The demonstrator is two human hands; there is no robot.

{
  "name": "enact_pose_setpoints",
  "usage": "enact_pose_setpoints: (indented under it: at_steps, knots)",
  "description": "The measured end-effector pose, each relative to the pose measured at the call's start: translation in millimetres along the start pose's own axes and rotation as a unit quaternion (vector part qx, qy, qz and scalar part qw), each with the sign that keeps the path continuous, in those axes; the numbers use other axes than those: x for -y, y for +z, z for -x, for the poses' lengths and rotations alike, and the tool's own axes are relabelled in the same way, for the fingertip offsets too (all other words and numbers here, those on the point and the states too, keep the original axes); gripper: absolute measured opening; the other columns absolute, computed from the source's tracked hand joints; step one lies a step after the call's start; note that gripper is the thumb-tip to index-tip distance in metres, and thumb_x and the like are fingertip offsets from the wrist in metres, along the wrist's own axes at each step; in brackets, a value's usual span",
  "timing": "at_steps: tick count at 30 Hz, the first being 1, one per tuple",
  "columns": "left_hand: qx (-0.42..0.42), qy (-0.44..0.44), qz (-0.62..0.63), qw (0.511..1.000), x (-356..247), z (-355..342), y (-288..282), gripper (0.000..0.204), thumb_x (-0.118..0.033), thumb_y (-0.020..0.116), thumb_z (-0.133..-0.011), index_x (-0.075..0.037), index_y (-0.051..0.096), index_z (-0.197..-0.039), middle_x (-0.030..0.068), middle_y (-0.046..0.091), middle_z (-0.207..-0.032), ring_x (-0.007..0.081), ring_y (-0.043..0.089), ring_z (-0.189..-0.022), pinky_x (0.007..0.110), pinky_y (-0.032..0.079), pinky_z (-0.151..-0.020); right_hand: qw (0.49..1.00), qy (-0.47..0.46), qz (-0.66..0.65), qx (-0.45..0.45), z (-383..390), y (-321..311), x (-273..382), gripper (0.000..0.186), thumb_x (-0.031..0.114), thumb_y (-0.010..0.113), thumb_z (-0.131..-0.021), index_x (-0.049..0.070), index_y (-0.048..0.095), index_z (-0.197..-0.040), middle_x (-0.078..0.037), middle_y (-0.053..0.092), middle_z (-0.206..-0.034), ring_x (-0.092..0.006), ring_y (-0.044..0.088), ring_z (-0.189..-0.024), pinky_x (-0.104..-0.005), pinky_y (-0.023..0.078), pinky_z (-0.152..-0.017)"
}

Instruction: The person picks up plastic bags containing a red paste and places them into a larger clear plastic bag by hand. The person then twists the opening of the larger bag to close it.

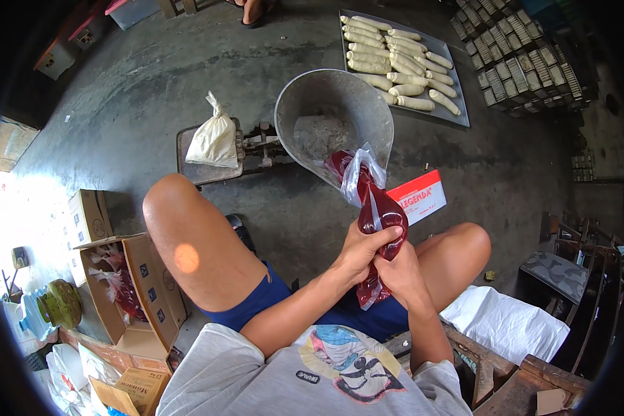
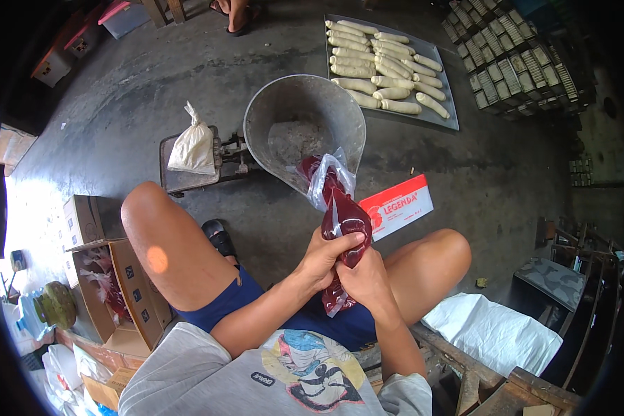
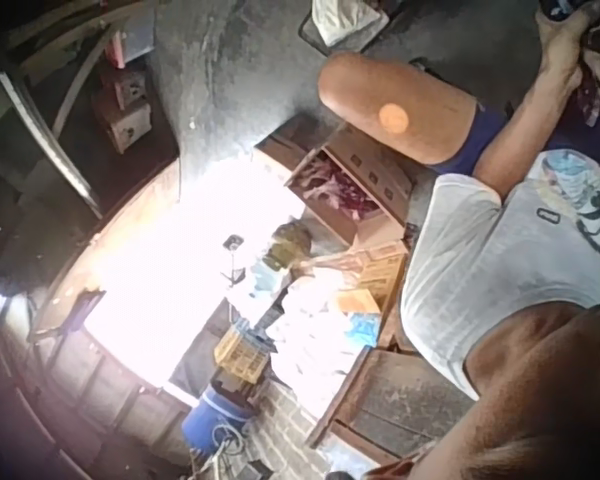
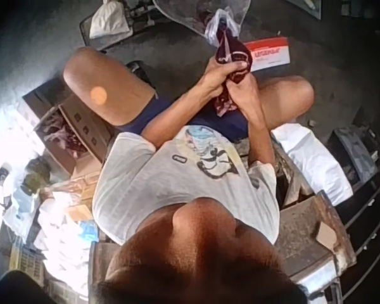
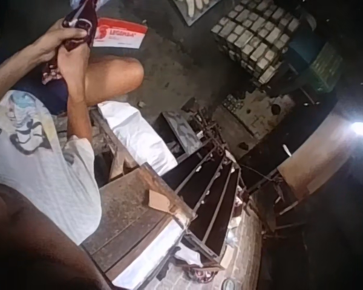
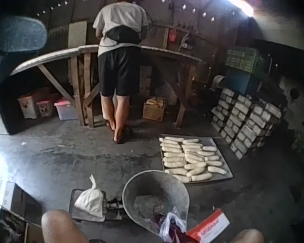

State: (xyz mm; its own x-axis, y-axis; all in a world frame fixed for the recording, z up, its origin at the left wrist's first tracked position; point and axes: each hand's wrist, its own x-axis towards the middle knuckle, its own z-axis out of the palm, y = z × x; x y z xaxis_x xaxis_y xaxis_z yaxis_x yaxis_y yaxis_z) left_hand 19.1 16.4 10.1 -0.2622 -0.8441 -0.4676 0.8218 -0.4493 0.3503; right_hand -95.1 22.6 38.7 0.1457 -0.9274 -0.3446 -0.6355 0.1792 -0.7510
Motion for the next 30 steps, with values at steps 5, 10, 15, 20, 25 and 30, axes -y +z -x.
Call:
enact_pose_setpoints:
  at_steps: [5,10,15,20,25,30]
  knots:
    - [0.058,0.024,-0.020,0.998,-8,9,7,0.054,-0.015,0.081,-0.078,0.001,0.053,-0.121,0.0097,0.062,-0.110,0.0169,0.060,-0.102,0.034,0.050,-0.090,1.000,0.018,0.013,0.017,10,-13,23,0.027,0.009,0.065,-0.076,-0.003,0.060,-0.100,-0.022,0.067,-0.080,-0.0383,0.069,-0.081,-0.0424,0.052,-0.069]
    - [0.094,0.018,-0.046,0.994,-10,13,14,0.058,-0.016,0.082,-0.077,0.001,0.051,-0.123,0.0097,0.061,-0.112,0.0167,0.060,-0.103,0.034,0.050,-0.090,0.999,-0.013,-0.019,0.023,18,-19,21,0.033,-0.004,0.058,-0.079,-0.003,0.058,-0.112,-0.010,0.065,-0.096,-0.0171,0.062,-0.087,-0.0329,0.050,-0.078]
    - [0.048,0.025,-0.045,0.998,-9,10,13,0.051,-0.013,0.079,-0.079,0.001,0.053,-0.121,0.0087,0.063,-0.107,0.0162,0.062,-0.098,0.033,0.051,-0.088,0.999,-0.019,-0.041,-0.014,12,-8,10,0.028,0.009,0.065,-0.076,-0.003,0.061,-0.101,-0.021,0.068,-0.084,-0.0346,0.069,-0.083,-0.0417,0.052,-0.071]
    - [-0.002,-0.005,0.004,1.000,0,3,2,0.041,-0.011,0.076,-0.080,-0.001,0.057,-0.115,0.0074,0.064,-0.104,0.0143,0.062,-0.094,0.032,0.051,-0.085,1.000,0.008,0.003,-0.003,8,-2,18,0.025,0.010,0.065,-0.077,-0.004,0.061,-0.098,-0.023,0.068,-0.083,-0.0373,0.069,-0.084,-0.0444,0.052,-0.070]
    - [0.070,0.004,0.015,0.997,-1,7,6,0.045,-0.013,0.079,-0.079,-0.001,0.056,-0.116,0.0069,0.064,-0.104,0.0141,0.062,-0.095,0.031,0.052,-0.085,1.000,0.007,-0.002,-0.016,15,-10,15,0.030,0.011,0.066,-0.076,-0.003,0.061,-0.102,-0.023,0.068,-0.085,-0.0394,0.068,-0.085,-0.0441,0.053,-0.071]
    - [0.070,0.005,-0.005,0.998,-1,7,8,0.047,-0.014,0.081,-0.079,-0.001,0.056,-0.117,0.0069,0.063,-0.105,0.0139,0.062,-0.096,0.031,0.051,-0.086,1.000,-0.013,0.003,-0.015,17,-13,16,0.032,0.010,0.066,-0.075,-0.002,0.060,-0.104,-0.023,0.069,-0.086,-0.0388,0.069,-0.085,-0.0435,0.053,-0.072]
